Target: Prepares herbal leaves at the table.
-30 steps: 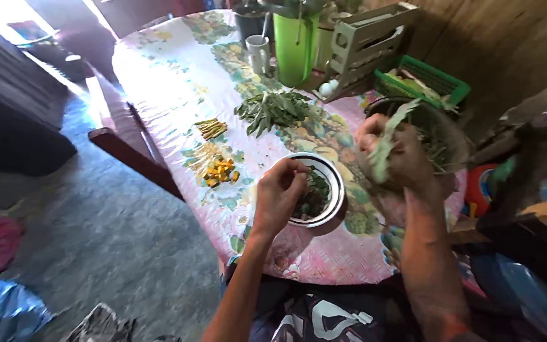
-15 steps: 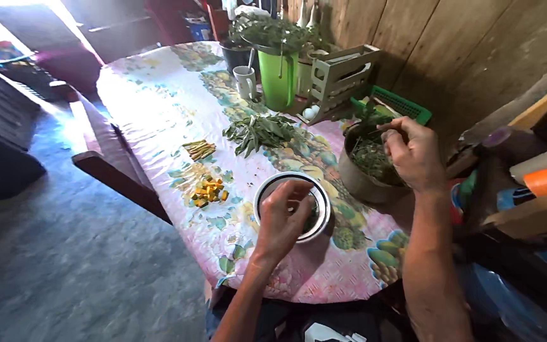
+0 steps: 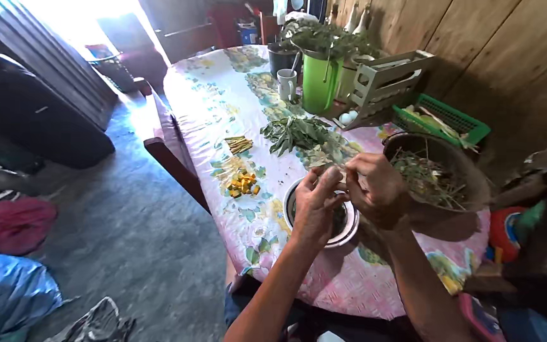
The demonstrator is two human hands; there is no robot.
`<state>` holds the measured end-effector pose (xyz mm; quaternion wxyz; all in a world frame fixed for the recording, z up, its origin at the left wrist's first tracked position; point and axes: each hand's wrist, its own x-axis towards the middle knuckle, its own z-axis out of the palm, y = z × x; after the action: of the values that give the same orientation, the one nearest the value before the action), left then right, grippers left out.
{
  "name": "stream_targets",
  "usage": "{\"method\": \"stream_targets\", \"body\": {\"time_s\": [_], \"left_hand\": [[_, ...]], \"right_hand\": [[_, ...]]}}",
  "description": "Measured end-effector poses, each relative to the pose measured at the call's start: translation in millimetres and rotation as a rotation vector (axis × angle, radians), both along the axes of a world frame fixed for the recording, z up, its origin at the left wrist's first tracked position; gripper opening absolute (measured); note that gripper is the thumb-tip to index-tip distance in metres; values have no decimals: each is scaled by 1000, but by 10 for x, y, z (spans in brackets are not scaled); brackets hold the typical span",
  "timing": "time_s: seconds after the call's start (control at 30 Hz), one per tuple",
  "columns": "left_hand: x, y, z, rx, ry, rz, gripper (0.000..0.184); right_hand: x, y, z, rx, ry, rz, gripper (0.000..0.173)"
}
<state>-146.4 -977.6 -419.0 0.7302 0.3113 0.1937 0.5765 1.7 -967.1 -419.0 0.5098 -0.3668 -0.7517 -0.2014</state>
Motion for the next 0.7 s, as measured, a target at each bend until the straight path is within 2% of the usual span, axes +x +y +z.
{"method": "stream_targets", "body": {"time_s": [0.1, 0.17, 0.23, 0.33, 0.4, 0.57, 0.7], "left_hand": [[-11, 35, 32, -72, 37, 42, 17], [-24, 50, 23, -31, 79, 47, 16], [-29, 69, 3, 59, 111, 58, 14], [-36, 99, -57, 177, 176, 112, 13], [-55, 128, -102, 247, 235, 144, 14], [-85, 152, -166, 269, 242, 144, 13], [-106, 150, -214, 336, 312, 177, 18]], "right_hand": [[11, 64, -34, -1, -2, 57, 13], [6, 88, -30, -35, 47, 134, 12], [9, 85, 6, -158, 144, 215, 14], [32, 29, 38, -464, 307, 328, 22], [37, 29, 48, -563, 359, 400, 23], [13, 17, 51, -647, 371, 443, 14], [20, 4, 36, -698, 366, 400, 12]]}}
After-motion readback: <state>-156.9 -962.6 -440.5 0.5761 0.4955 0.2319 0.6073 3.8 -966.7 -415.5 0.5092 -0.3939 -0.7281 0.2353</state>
